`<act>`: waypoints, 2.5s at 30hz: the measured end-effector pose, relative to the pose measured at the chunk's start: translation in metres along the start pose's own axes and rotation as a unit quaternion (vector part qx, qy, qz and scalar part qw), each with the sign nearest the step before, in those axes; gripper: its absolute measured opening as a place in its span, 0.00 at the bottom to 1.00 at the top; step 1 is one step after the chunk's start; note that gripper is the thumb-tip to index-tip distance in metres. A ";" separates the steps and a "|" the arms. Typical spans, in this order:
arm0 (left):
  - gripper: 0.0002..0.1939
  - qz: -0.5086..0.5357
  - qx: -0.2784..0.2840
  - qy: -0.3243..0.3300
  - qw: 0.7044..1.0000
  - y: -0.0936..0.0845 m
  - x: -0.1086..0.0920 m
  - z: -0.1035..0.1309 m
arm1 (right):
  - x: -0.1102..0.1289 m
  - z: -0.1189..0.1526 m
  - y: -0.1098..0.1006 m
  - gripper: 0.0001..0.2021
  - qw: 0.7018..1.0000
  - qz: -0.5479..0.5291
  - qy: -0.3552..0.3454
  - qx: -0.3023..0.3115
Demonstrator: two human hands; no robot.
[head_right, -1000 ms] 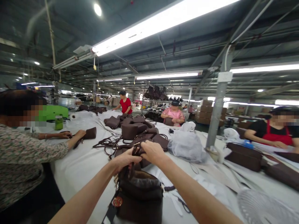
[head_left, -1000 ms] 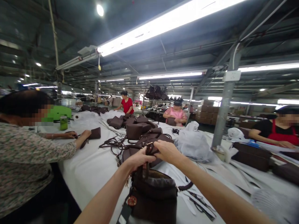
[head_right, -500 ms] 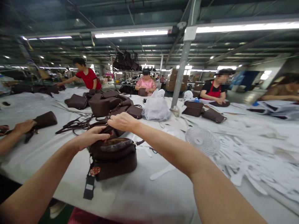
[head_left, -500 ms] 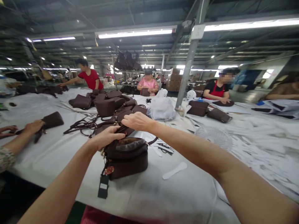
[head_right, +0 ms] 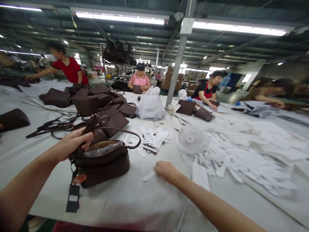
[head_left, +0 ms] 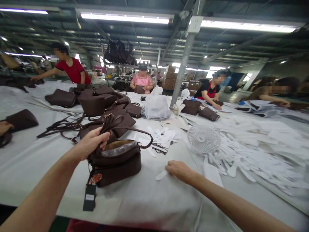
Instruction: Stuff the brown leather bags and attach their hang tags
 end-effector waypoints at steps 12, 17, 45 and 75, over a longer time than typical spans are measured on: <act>0.16 0.036 -0.018 -0.021 0.999 -0.004 0.003 0.006 | -0.018 -0.018 0.006 0.07 0.943 -0.328 0.059 -0.023; 0.17 0.031 -0.017 -0.023 0.999 -0.003 0.003 0.007 | -0.019 -0.013 0.018 0.14 0.786 -0.598 0.149 -0.052; 0.16 0.049 -0.017 -0.031 0.998 -0.012 0.015 -0.002 | -0.049 -0.082 0.012 0.09 0.984 -0.079 0.069 -0.147; 0.15 0.085 -0.024 -0.042 0.995 -0.010 0.011 0.003 | -0.081 0.017 0.033 0.12 0.952 -0.130 0.258 -0.097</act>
Point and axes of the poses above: each hand's wrist, its own z-axis away from the middle knuckle, its own y-axis out of the palm, x = y × z, the point moved 5 cm from there along -z, towards the middle knuckle, and after that the axes turned 12 degrees about -x, right-handed, at the moved point
